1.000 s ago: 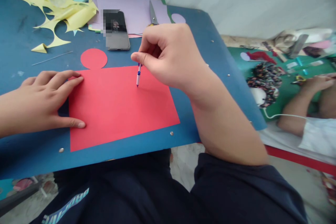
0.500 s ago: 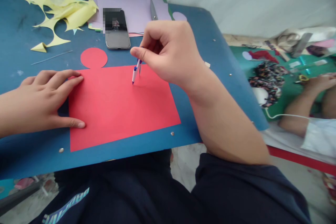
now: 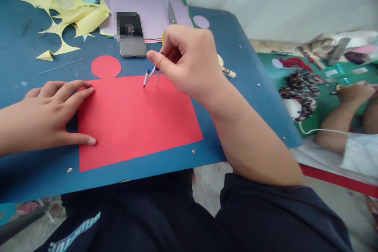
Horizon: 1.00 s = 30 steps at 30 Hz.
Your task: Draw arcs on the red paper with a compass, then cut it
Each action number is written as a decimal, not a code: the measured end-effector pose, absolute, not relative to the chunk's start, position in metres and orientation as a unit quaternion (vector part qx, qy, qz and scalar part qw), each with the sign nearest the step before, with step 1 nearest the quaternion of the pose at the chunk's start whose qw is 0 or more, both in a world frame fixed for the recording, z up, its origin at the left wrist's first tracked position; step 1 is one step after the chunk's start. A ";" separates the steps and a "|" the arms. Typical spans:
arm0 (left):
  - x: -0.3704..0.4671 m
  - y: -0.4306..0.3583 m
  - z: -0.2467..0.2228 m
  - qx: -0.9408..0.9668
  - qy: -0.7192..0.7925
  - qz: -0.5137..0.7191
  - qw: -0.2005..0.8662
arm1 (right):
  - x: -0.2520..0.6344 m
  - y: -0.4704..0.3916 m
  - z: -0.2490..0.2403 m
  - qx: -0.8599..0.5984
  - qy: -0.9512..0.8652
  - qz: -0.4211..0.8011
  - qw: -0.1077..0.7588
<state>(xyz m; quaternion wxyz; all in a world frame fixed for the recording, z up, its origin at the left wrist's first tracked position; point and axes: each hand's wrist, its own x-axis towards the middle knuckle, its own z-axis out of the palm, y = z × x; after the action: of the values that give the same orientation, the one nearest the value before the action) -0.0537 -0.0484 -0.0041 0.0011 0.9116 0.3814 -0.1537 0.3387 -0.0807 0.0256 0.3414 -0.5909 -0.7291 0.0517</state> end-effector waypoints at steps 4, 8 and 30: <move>-0.052 -0.047 -0.004 0.915 0.372 -0.155 -0.006 | 0.342 -0.083 0.029 -0.600 -0.735 0.063 0.308; -0.040 -0.052 0.006 0.906 0.382 -0.183 -0.016 | 0.345 -0.086 0.038 -0.594 -0.750 0.062 0.285; -0.063 -0.049 -0.017 0.917 0.376 -0.130 0.005 | 0.367 -0.150 -0.010 -0.571 -0.712 -0.056 0.404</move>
<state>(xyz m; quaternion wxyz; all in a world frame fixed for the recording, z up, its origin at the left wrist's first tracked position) -0.0629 -0.0488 -0.0170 0.0055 0.9174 0.3759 -0.1302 0.3668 -0.1501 -0.0095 0.4041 -0.5712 -0.7122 -0.0563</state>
